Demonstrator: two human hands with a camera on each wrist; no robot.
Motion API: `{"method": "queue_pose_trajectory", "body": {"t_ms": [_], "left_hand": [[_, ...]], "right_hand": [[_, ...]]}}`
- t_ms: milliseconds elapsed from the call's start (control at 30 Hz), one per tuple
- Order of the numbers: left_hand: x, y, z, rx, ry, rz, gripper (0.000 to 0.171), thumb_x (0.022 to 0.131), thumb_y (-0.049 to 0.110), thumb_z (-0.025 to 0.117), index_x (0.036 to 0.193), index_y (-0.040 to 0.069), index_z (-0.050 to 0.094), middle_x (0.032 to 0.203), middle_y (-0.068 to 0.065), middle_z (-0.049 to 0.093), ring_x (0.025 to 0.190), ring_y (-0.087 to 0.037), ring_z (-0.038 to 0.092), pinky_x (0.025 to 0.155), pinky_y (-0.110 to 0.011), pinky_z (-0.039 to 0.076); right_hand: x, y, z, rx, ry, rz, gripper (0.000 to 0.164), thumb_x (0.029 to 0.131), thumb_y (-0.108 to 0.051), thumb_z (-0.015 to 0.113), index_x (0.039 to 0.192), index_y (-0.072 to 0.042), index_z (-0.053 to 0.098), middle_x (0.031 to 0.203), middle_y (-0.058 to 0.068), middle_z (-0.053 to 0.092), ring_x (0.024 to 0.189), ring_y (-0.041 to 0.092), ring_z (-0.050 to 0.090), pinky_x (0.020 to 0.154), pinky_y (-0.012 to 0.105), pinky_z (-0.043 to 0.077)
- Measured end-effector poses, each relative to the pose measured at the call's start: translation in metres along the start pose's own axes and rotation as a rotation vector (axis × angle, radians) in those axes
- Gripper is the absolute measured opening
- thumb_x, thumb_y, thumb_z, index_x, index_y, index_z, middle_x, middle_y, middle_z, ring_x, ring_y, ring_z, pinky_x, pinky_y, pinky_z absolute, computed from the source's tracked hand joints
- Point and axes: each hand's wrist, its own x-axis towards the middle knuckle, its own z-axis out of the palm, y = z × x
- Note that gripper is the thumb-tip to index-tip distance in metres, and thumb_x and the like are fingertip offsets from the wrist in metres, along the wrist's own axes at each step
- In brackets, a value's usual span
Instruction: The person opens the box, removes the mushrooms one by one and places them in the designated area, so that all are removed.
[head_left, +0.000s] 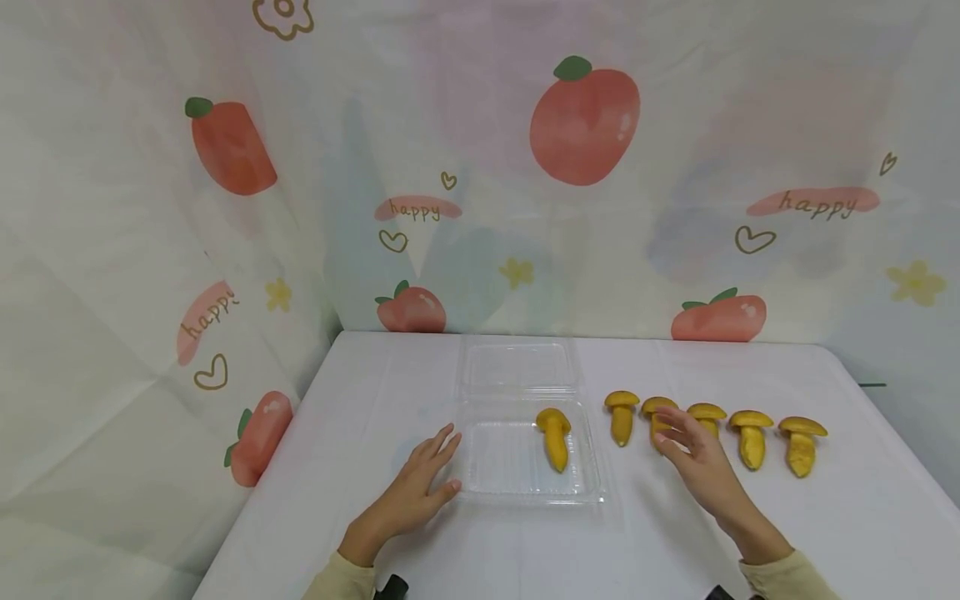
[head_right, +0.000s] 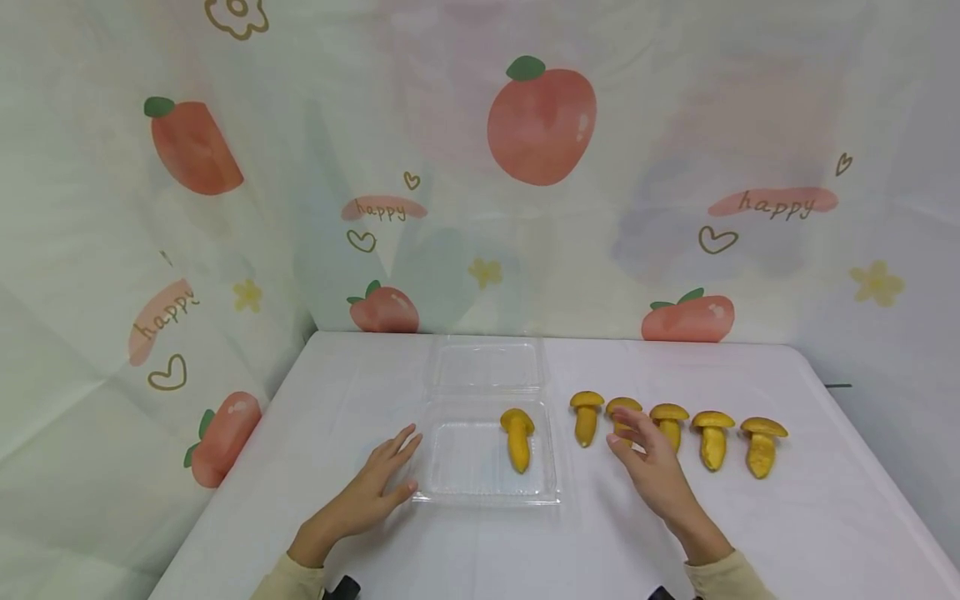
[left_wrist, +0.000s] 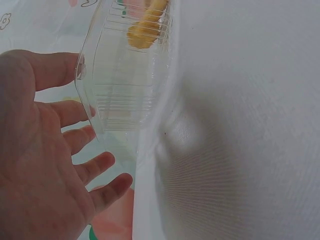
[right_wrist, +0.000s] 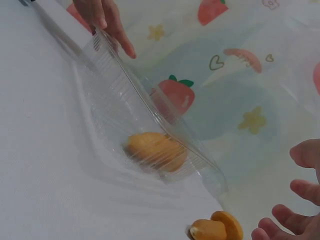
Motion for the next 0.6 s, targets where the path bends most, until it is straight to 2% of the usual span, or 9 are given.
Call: {"method": "queue_pose_trajectory", "body": {"t_ms": [100,200,267,333,400,533,600], "left_hand": [[0.000,0.001,-0.001,0.001,-0.005,-0.002,0.065,0.104,0.025,0.054,0.159,0.003,0.028,0.170,-0.016,0.017,0.151,-0.053,0.019,0.114,-0.075,0.025],[0.000,0.002,-0.001,0.000,-0.009,-0.003,0.065,0.104,0.026,0.054,0.159,0.003,0.028,0.170,-0.016,0.017,0.151,-0.053,0.019,0.114,-0.075,0.025],[-0.001,0.002,-0.002,0.003,-0.010,-0.003,0.064,0.104,0.025,0.054,0.159,0.003,0.029,0.170,-0.017,0.017,0.151,-0.053,0.019,0.114,-0.074,0.025],[-0.001,0.002,-0.002,0.006,-0.010,-0.002,0.064,0.104,0.025,0.055,0.159,0.003,0.029,0.170,-0.017,0.017,0.151,-0.053,0.019,0.114,-0.074,0.025],[-0.001,0.002,-0.002,0.009,-0.011,-0.002,0.064,0.104,0.025,0.055,0.159,0.003,0.029,0.170,-0.017,0.017,0.151,-0.053,0.019,0.115,-0.074,0.025],[0.000,0.001,-0.001,0.009,-0.008,-0.005,0.064,0.104,0.025,0.054,0.159,0.003,0.029,0.170,-0.017,0.017,0.151,-0.054,0.019,0.114,-0.075,0.024],[-0.001,0.001,-0.001,0.007,-0.008,-0.008,0.064,0.104,0.026,0.054,0.159,0.003,0.029,0.170,-0.016,0.017,0.151,-0.054,0.019,0.114,-0.075,0.024]], "right_hand": [[0.002,-0.004,0.006,0.006,-0.007,-0.014,0.049,0.105,-0.017,0.054,0.147,0.004,0.042,0.143,0.027,0.051,0.106,-0.021,0.042,0.084,0.000,0.040],[0.004,-0.010,0.012,-0.017,-0.018,-0.017,0.049,0.105,-0.018,0.055,0.148,0.002,0.043,0.144,0.026,0.052,0.115,-0.004,0.053,0.089,0.008,0.044],[0.005,-0.013,0.016,-0.027,-0.029,-0.011,0.050,0.105,-0.020,0.056,0.148,0.001,0.043,0.144,0.026,0.052,0.122,0.016,0.057,0.097,0.023,0.051],[0.007,-0.017,0.021,-0.030,-0.043,-0.005,0.052,0.105,-0.022,0.056,0.149,0.001,0.042,0.145,0.026,0.052,0.126,0.034,0.055,0.102,0.040,0.052],[0.009,-0.021,0.026,-0.018,-0.051,-0.008,0.053,0.104,-0.022,0.057,0.149,0.002,0.041,0.144,0.027,0.052,0.128,0.042,0.053,0.102,0.050,0.050],[0.014,-0.025,0.035,0.002,-0.066,-0.025,0.052,0.104,-0.020,0.058,0.148,0.002,0.043,0.144,0.026,0.052,0.129,0.043,0.051,0.098,0.035,0.051],[0.015,-0.026,0.039,0.010,-0.076,-0.032,0.052,0.103,-0.020,0.059,0.148,0.000,0.043,0.145,0.027,0.052,0.130,0.043,0.050,0.100,0.037,0.049]]}}
